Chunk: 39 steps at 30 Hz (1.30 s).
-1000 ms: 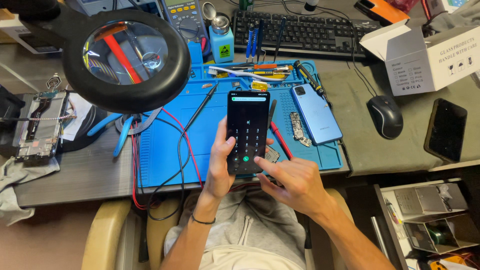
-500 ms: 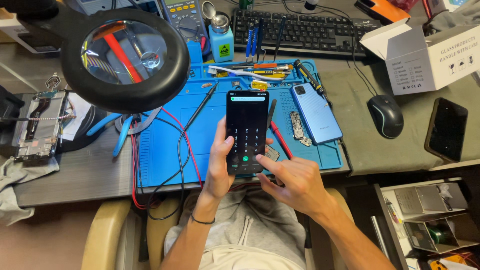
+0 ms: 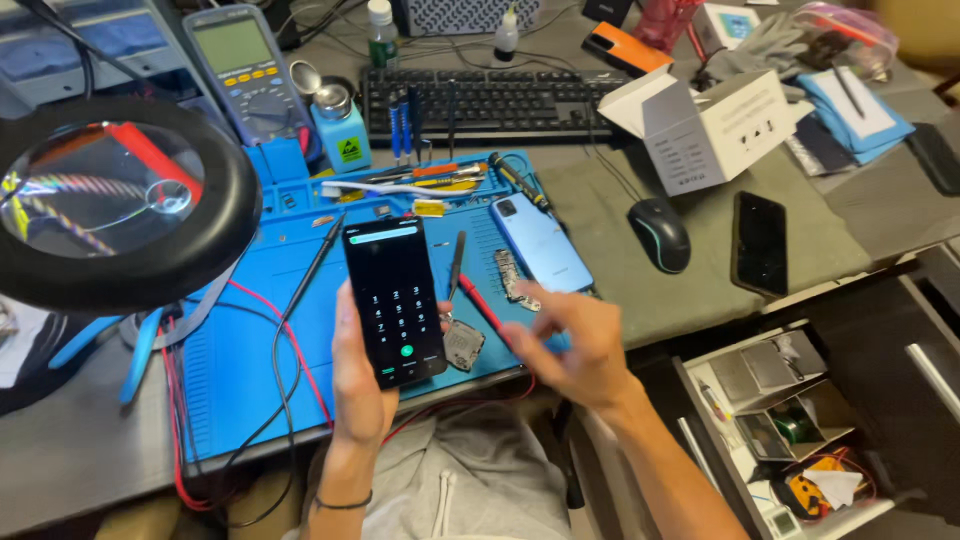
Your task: The person holds two smartphones, navigates menus on one, dials a code on the other, briefly types on a desktop keyboard, then uses the phone's camera to capture the workspace. The person handles the phones and keyboard directly without additional tools.
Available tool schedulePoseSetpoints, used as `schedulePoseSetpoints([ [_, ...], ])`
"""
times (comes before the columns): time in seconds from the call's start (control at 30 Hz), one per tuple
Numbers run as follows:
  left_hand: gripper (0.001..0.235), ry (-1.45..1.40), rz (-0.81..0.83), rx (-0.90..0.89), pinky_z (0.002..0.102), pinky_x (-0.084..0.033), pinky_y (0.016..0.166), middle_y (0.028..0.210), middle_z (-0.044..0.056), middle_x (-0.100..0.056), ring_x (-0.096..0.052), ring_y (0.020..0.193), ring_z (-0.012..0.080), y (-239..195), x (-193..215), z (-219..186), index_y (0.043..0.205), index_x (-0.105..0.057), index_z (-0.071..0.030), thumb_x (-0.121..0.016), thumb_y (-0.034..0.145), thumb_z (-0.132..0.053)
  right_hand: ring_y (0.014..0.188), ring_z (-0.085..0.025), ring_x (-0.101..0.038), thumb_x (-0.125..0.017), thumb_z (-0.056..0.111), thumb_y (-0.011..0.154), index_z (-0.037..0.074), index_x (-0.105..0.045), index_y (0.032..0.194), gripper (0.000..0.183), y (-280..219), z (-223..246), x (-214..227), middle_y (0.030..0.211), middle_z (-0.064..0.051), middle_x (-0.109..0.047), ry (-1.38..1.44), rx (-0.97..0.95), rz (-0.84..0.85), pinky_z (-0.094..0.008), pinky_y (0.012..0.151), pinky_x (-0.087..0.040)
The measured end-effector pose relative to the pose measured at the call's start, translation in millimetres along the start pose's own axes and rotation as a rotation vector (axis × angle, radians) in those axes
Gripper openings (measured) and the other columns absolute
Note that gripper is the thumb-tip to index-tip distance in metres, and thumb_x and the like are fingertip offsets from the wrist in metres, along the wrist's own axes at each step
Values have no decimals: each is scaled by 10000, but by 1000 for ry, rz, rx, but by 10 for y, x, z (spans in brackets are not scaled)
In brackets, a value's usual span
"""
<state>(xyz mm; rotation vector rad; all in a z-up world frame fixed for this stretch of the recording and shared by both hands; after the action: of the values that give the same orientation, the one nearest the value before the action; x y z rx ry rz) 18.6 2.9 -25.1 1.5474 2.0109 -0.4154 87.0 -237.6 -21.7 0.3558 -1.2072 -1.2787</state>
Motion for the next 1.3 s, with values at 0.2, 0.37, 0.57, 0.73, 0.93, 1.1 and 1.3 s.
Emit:
schedulePoseSetpoints([
  [0.2,602,39,-96,102,493,-704,753,1224,245,-772,-837,1002,395,-27,-210,-252,1476,-560,-71,-414,1100,-518,1048,-269,-604,-710,117,1126,87,-744,1313,192,370,-679,781,1101,-70,-694,-402,-355,-55,-400,908,-522],
  [0.37,480,104,-150,201,460,-667,676,1105,308,-836,-813,847,352,11,-252,-287,1472,-578,-84,-472,1105,-375,1435,-309,-526,-692,328,1037,159,-709,1464,460,263,-1235,894,1480,-107,-559,-374,-650,212,-510,1182,-458],
  [0.57,519,187,-224,304,470,-702,792,1296,181,-802,-832,998,320,20,-354,-513,1554,-573,-110,-573,1057,-258,1435,-330,-532,-655,266,1022,124,-713,1442,447,292,-1476,853,1478,-110,-579,-415,-646,282,-527,1138,-487],
  [0.73,539,397,-241,381,441,-669,639,1120,250,-887,-837,893,320,22,-231,-637,1555,-575,-136,-586,1048,-321,1313,-403,-540,-668,219,1035,74,-693,1409,402,204,-1569,793,1409,-156,-599,-465,-493,263,-544,1094,-495],
  [0.93,550,502,-295,336,429,-676,702,1219,162,-827,-866,976,293,53,-121,-648,1573,-564,-144,-573,1060,-342,1441,-381,-552,-671,273,1069,92,-686,1475,445,214,-1524,783,1515,-166,-596,-458,-474,292,-571,1121,-506],
  [1.1,500,576,-306,411,432,-670,670,1162,181,-880,-857,1021,264,45,-194,-737,1553,-605,-166,-566,1081,-322,1450,-369,-552,-668,285,1078,102,-682,1501,462,218,-1507,772,1544,-151,-596,-457,-498,295,-565,1123,-517],
  [1.3,785,985,-350,328,361,-550,1063,1370,26,-865,-795,1225,210,77,127,-566,1697,-477,-222,-604,988,-532,1444,-393,-549,-653,262,1056,84,-666,1496,474,190,-1560,779,1545,-176,-588,-444,-485,286,-566,1144,-496],
])
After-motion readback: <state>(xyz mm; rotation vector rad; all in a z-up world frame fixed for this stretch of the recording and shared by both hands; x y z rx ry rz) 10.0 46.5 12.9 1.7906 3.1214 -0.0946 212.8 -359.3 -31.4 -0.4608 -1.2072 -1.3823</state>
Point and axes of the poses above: each hand's wrist, its own y-axis towards the middle knuckle, its own x-axis out of the back of the hand, z = x × y, the point moved 1 cm from there along y, towards the middle knuckle
